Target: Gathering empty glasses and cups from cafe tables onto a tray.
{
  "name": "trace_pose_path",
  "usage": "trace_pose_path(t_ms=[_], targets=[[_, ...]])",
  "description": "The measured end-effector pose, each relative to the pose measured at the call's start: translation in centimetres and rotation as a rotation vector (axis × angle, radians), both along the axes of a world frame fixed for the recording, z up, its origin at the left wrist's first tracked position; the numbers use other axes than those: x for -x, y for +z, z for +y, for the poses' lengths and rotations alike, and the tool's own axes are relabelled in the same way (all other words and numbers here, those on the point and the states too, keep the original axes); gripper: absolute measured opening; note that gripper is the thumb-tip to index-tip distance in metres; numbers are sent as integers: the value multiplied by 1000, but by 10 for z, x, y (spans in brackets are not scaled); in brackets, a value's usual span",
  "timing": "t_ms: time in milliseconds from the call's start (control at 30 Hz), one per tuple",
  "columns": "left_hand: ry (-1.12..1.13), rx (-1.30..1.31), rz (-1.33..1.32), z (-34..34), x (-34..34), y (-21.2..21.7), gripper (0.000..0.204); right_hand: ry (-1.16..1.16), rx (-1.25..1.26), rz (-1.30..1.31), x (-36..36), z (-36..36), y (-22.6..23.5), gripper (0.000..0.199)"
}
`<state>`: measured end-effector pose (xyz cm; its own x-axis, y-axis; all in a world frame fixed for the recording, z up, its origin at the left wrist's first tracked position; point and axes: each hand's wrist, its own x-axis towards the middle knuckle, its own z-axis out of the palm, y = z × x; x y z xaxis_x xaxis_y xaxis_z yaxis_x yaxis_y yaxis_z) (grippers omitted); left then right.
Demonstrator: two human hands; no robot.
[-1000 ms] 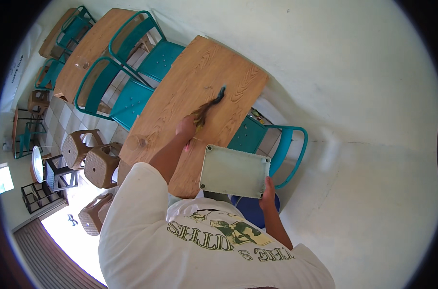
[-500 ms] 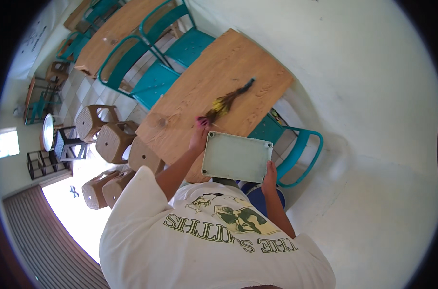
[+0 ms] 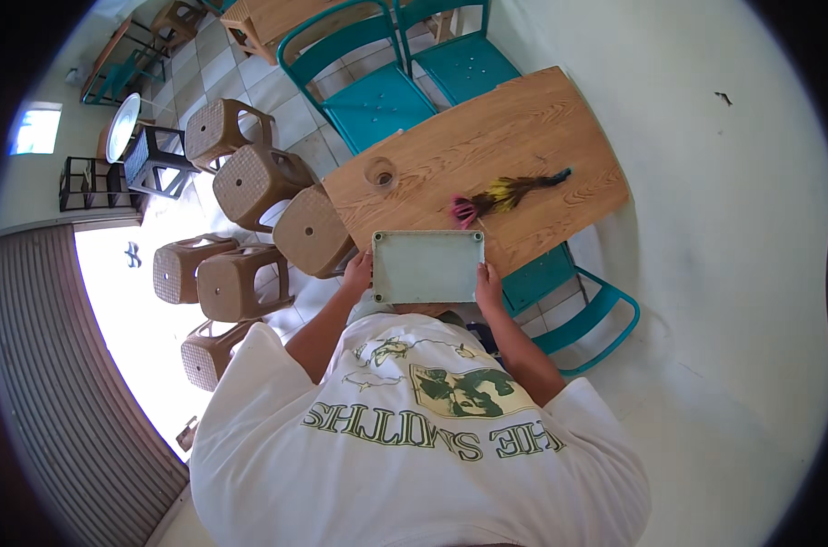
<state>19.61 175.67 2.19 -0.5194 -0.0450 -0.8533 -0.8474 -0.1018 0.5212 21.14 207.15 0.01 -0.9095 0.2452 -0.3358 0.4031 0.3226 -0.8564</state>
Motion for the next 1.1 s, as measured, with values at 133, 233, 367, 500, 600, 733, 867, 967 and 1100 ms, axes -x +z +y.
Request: trace_pose_path(t_ms=[133,233,367,500,600,733,867,967,1100], targets=[[-65,151,174,-10,1,-28,37,74,-179,-60,-3,-9,-10,24],[-168,257,275,-28,-3,-62,36,108,-170,-68,-3,-17,-18,23],[-364,323,354,-35,7,-70,38,99,-123,-159,-7,-17,-20,23],[-429,302,387,-36,22,-51,40,92,-126,-255,-8,-17,-14,24],[-541,369,326,-46,43,-37,45,73,-92,-231,-16,-20,-22,23],[-456,701,862,-35,113,31,82,-105,-73,-64,-52,10,-81,22],[-523,750,1047,-30,162,58,87,-215,70,-164,-70,10,-45,33],[-656,790,1038,-26,182,51,90,-285,102,-308,-96,26,-38,46],[-803,777,873,-21,190,44,85,-433,149,-367,-129,33,-35,49]])
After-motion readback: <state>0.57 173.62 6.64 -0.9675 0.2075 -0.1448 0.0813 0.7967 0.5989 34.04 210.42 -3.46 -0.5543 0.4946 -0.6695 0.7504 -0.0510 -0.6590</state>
